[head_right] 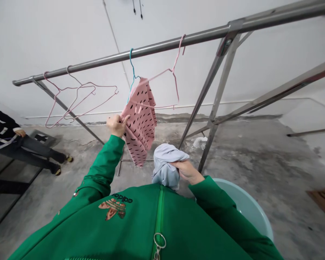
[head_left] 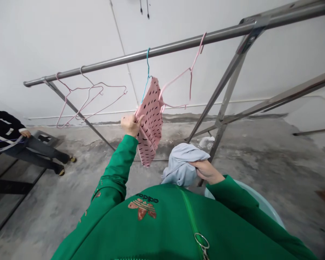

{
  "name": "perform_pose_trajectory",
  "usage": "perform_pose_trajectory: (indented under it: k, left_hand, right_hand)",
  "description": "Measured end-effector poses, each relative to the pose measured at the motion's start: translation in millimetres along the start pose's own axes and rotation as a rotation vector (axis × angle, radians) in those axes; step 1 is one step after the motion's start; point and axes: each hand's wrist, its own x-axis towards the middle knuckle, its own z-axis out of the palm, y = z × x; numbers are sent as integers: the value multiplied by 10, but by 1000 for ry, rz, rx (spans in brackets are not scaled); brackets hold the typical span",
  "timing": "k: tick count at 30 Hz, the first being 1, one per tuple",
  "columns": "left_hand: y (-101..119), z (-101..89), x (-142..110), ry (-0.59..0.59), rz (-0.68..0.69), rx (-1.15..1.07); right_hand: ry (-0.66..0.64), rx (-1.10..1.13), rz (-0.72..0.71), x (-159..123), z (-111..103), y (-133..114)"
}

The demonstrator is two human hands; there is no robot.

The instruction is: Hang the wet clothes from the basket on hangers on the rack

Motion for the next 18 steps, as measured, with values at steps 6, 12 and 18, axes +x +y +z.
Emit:
perform_pose_trajectory:
  k: [6, 12, 18]
  left_hand:
    - [-9, -1, -152, 38, 235, -75]
    - [13, -31, -328, -23, 314, -60]
    - [-63, -70, -548, -169, 300, -87]
  right_hand:
    - [36, 17, 76, 31, -41, 45]
    - [32, 22, 8, 77, -124, 133]
    - [110, 4, 44, 126, -159, 75]
